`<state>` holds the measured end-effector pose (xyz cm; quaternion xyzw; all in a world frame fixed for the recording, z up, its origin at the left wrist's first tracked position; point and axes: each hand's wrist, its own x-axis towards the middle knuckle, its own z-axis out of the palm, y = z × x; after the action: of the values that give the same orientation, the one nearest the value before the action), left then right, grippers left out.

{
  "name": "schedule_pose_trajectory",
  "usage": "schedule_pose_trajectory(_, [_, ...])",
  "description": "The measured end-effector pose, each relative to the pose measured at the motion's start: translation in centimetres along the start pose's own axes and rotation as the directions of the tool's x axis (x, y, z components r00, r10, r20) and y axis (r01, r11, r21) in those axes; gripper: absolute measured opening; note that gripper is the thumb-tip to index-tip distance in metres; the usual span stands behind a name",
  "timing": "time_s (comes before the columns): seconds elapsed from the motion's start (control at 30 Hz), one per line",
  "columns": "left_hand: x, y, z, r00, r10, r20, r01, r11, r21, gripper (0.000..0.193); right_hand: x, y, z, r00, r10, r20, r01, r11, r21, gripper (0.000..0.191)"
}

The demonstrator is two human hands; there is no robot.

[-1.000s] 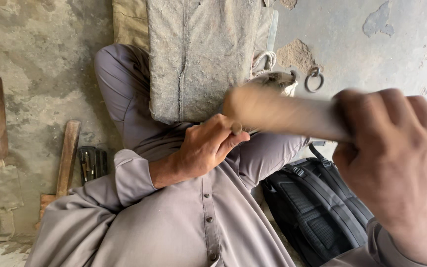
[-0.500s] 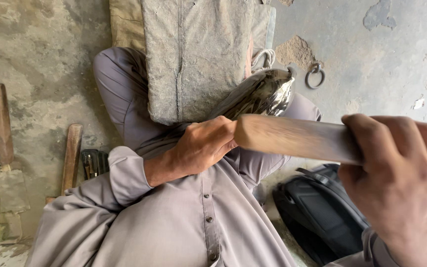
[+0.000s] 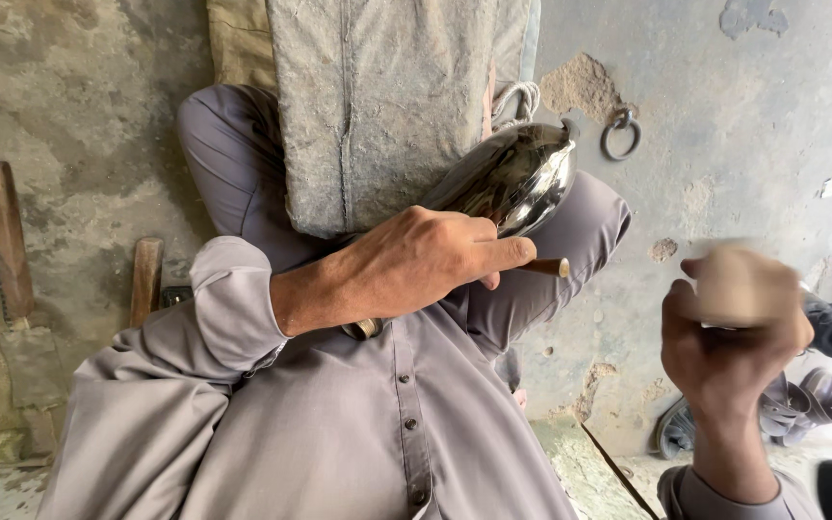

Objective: The person sits on the floor and uses a wooden mallet to repeatedly strike a small metal punch held against a silver metal vessel. They methodically create a pattern of indentations along the side of the vessel.

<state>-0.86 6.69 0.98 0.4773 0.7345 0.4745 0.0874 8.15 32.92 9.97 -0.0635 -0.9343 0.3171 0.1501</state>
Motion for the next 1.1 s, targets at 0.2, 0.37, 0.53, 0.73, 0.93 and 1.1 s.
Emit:
schedule_pose_trajectory(0.2, [-0.9, -0.5, 0.6, 0.999, 0.019, -0.035, -0.019, 1.000, 0.001, 0.029, -1.4, 2.1, -0.1, 0.998, 0.008, -0.069, -0.004, 0.999, 0.051, 0.035])
schedule_pose_trajectory(0.37, [-1.5, -1.1, 1.6, 0.997, 0.053, -0.064, -0.052, 0.999, 0.014, 0.022, -2.6, 4.5, -1.2, 0.935, -0.298, 0.194, 0.355, 0.778, -0.519, 0.021])
schedule_pose_trajectory(0.53, [-2.5, -2.6, 1.1, 0.951, -0.072, -0.299, 0.039, 0.993, -0.115, 0.033, -3.1, 6.7, -2.2, 0.955, -0.232, 0.186, 0.294, 0.830, -0.473, 0.024])
schedule_pose_trajectory(0.73, [-2.8, -2.7, 1.6, 0.967, -0.102, -0.235, 0.066, 0.985, -0.157, 0.044, -1.2, 6.0, -1.1, 0.914, -0.237, 0.328, 0.405, 0.533, -0.743, 0.022])
schedule_pose_trajectory(0.93, [-2.0, -2.6, 1.6, 0.987, -0.052, -0.151, 0.042, 0.996, -0.073, 0.045, 1.5, 2.4, -2.0, 0.949, -0.143, 0.281, 0.288, 0.755, -0.588, 0.022])
schedule_pose_trajectory(1.1, [-1.8, -2.1, 1.2, 0.989, -0.054, -0.136, 0.048, 0.998, -0.051, 0.047, 2.3, 0.7, -1.9, 0.949, -0.198, 0.244, 0.283, 0.877, -0.389, 0.027])
